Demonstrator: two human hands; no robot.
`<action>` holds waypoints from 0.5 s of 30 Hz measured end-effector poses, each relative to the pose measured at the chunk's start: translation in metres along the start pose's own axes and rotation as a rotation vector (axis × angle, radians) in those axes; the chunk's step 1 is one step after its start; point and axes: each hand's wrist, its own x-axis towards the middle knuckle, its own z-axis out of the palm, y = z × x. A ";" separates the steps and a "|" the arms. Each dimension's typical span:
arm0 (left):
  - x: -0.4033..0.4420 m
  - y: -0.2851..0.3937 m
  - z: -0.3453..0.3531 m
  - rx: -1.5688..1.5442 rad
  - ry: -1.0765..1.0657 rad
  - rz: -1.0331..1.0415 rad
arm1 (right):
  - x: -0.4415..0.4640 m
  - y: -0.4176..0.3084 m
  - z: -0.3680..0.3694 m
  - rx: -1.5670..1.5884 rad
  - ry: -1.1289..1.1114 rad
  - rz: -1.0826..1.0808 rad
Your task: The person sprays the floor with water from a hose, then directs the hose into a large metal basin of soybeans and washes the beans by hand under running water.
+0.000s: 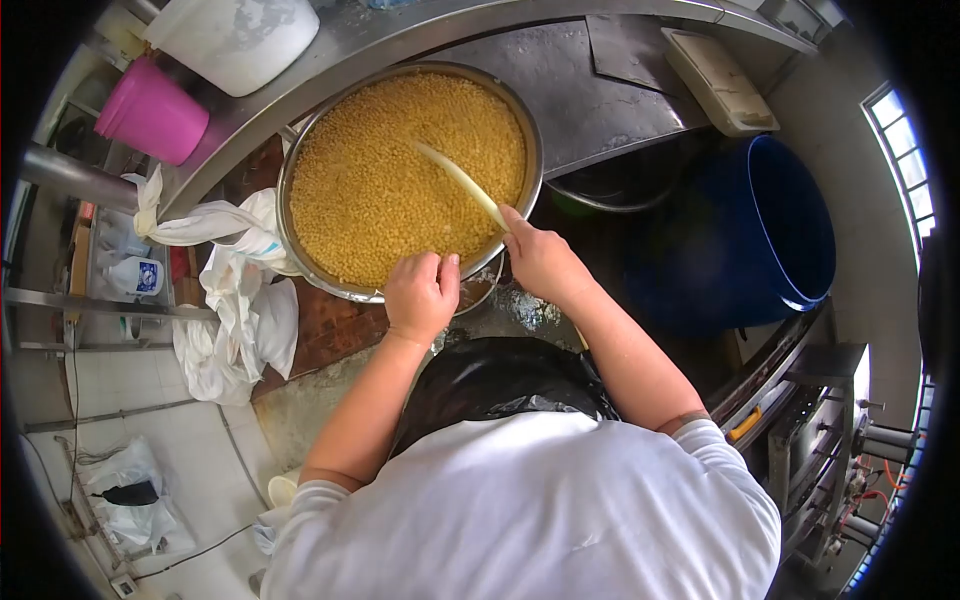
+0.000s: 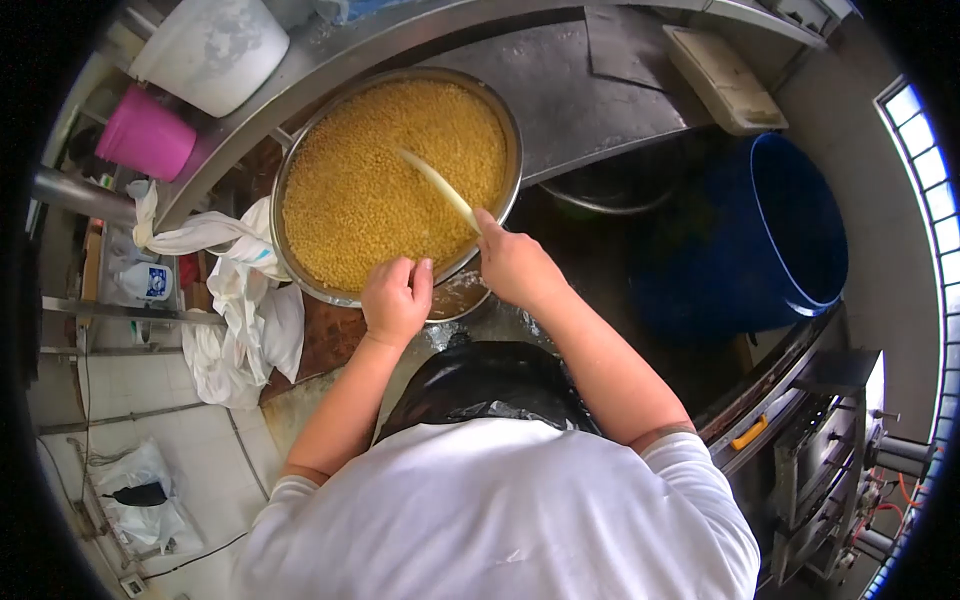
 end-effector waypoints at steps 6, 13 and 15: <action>0.005 -0.022 -0.020 -0.208 -0.169 0.092 | 0.000 -0.005 0.007 -0.022 0.030 0.056; 0.027 -0.054 -0.043 -0.490 -0.422 0.059 | -0.004 -0.019 0.016 -0.011 0.085 0.127; 0.036 -0.065 -0.047 -0.507 -0.443 0.077 | -0.005 -0.022 0.020 -0.006 0.093 0.141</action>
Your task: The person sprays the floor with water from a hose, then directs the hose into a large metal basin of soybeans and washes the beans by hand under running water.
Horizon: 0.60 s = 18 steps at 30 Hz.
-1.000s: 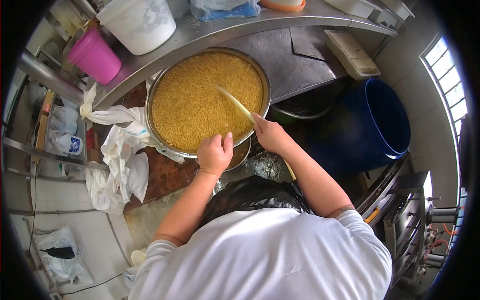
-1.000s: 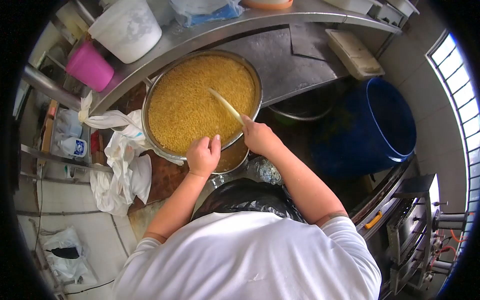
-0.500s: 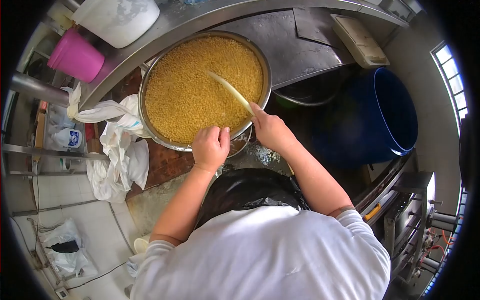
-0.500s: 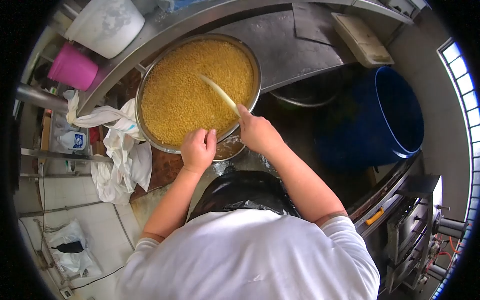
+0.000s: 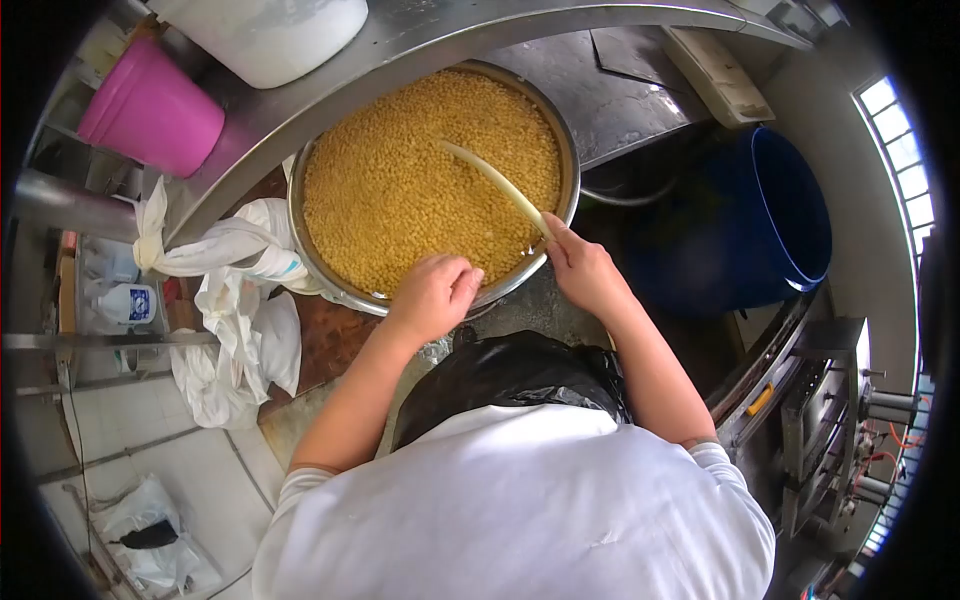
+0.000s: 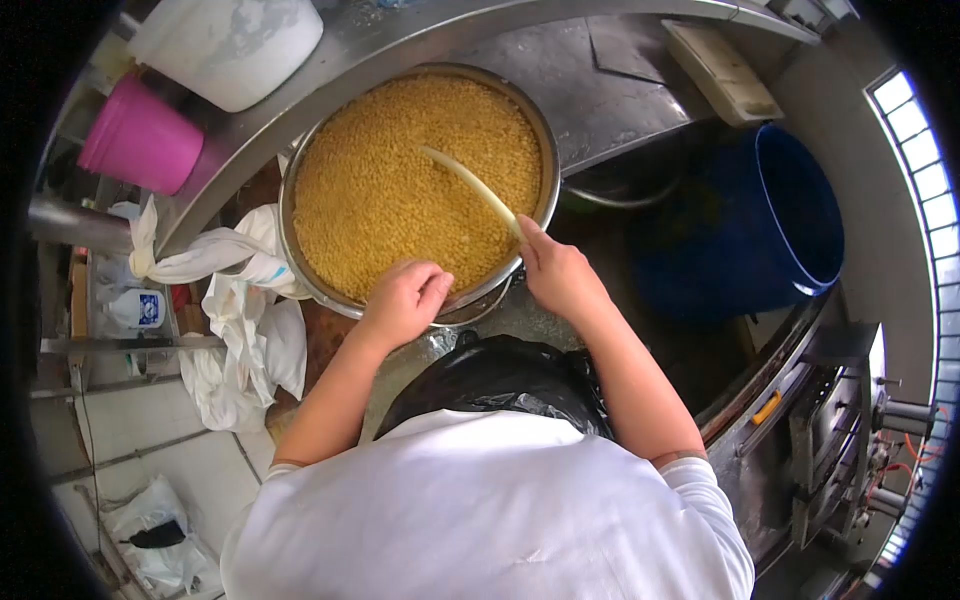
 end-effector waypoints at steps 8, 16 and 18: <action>0.041 -0.065 -0.071 0.257 0.144 -0.163 | -0.011 -0.016 0.012 0.015 0.022 0.080; 0.114 -0.134 -0.118 0.514 -0.080 -0.453 | -0.013 -0.025 0.018 0.044 0.035 0.118; 0.125 -0.151 -0.117 0.559 -0.157 -0.545 | -0.010 -0.023 0.021 0.037 0.048 0.111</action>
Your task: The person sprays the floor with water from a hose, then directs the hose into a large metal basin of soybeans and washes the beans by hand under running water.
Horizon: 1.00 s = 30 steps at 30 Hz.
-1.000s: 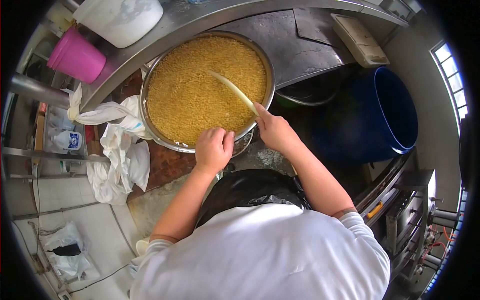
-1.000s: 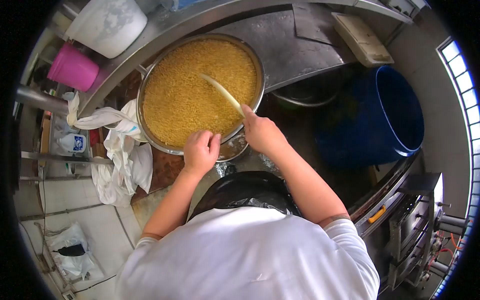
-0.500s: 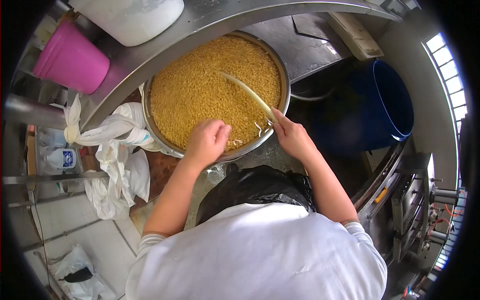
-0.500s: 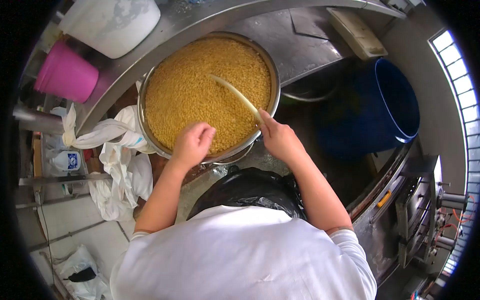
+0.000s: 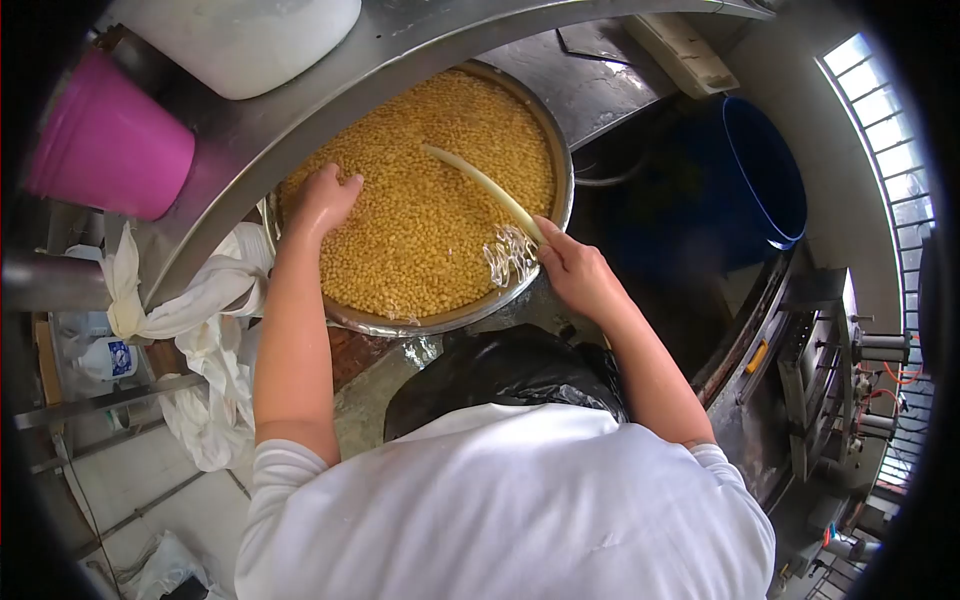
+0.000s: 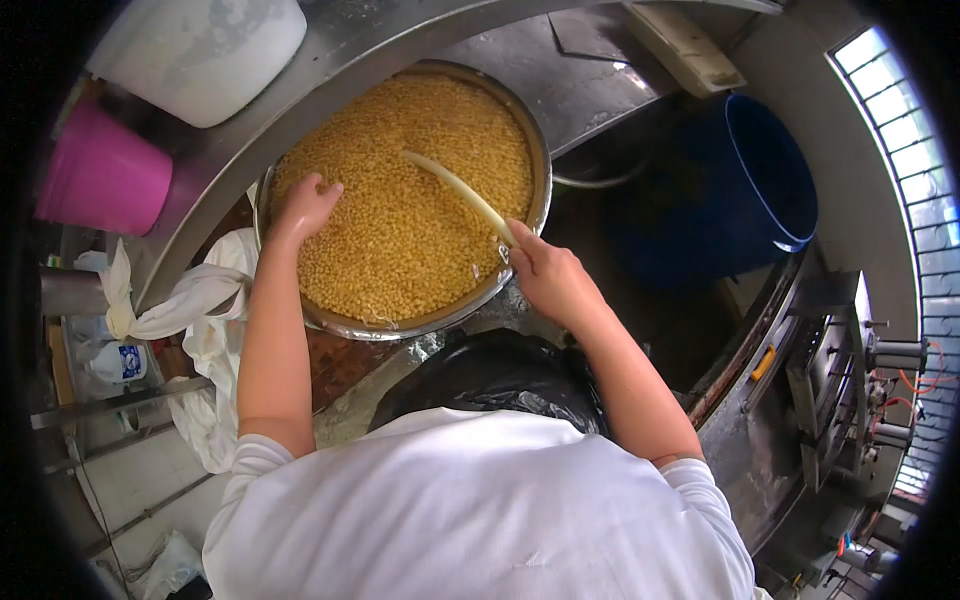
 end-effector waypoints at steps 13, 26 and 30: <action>0.038 0.016 0.016 -0.140 -0.296 -0.166 | 0.015 0.001 0.001 -0.011 0.040 -0.021; 0.080 -0.016 0.049 -0.434 -0.478 -0.241 | 0.016 0.004 0.004 -0.002 0.046 -0.021; 0.085 -0.026 0.057 -0.623 -0.568 -0.222 | 0.016 0.004 0.005 -0.003 0.047 -0.026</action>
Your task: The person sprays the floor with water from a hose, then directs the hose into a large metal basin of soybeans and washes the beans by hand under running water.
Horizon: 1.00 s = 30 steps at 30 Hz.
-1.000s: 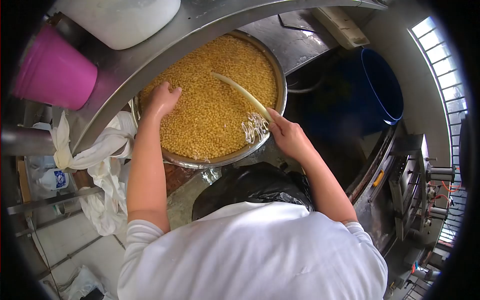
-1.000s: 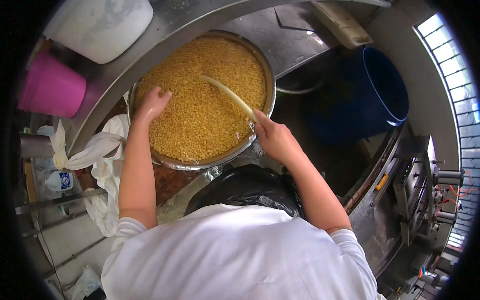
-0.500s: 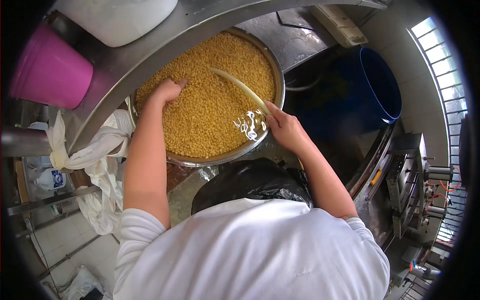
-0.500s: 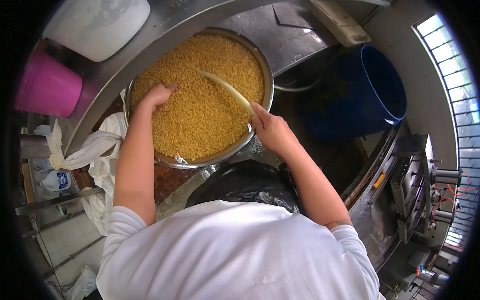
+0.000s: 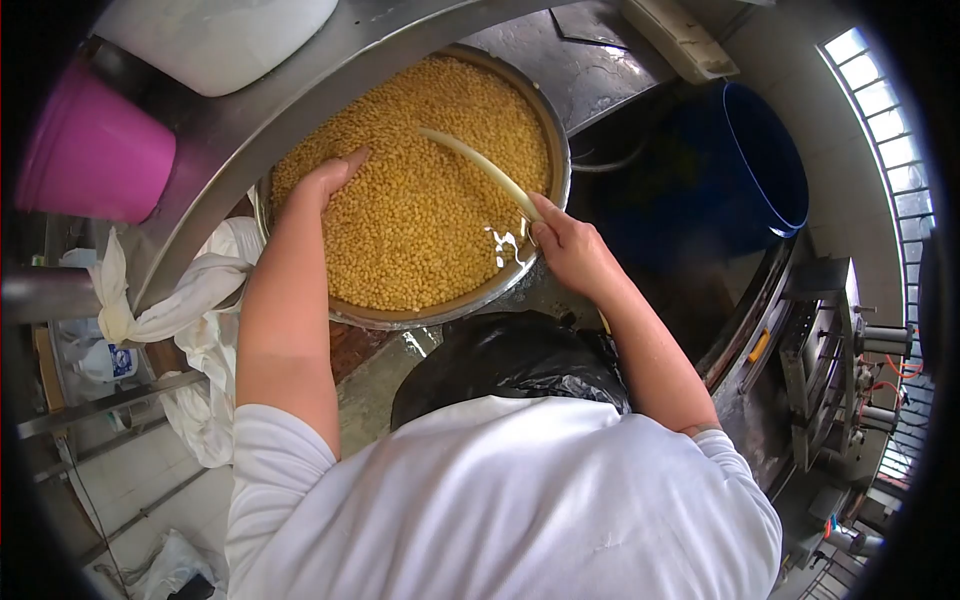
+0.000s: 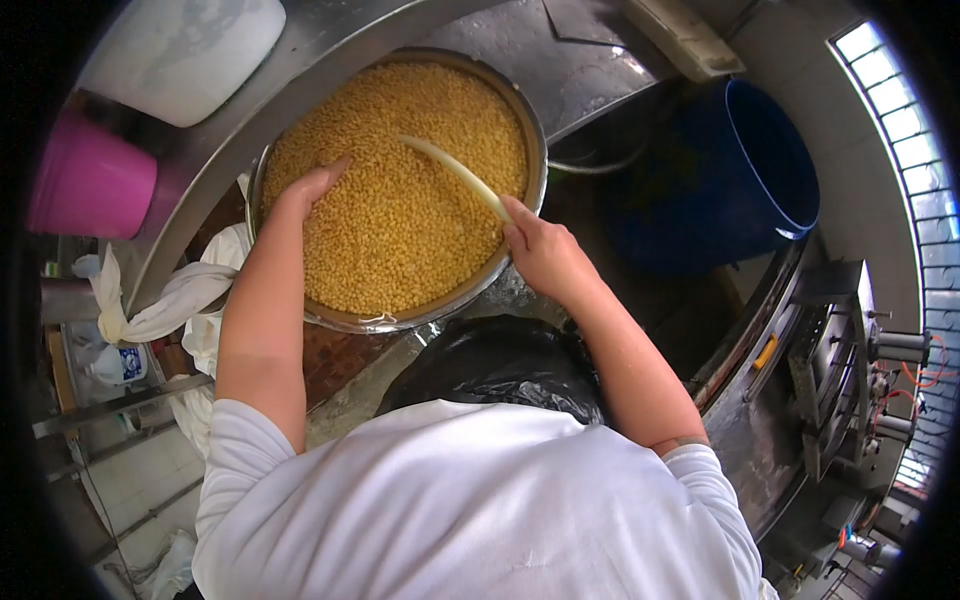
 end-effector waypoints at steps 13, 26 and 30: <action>0.042 -0.039 -0.002 -0.077 -0.145 -0.074 | -0.001 -0.008 -0.004 0.015 -0.042 0.061; -0.001 -0.010 0.027 -0.408 -0.082 -0.070 | -0.001 -0.001 0.001 0.022 -0.005 0.002; -0.072 0.033 0.039 -0.480 -0.074 -0.031 | -0.002 -0.002 0.000 0.015 0.002 0.011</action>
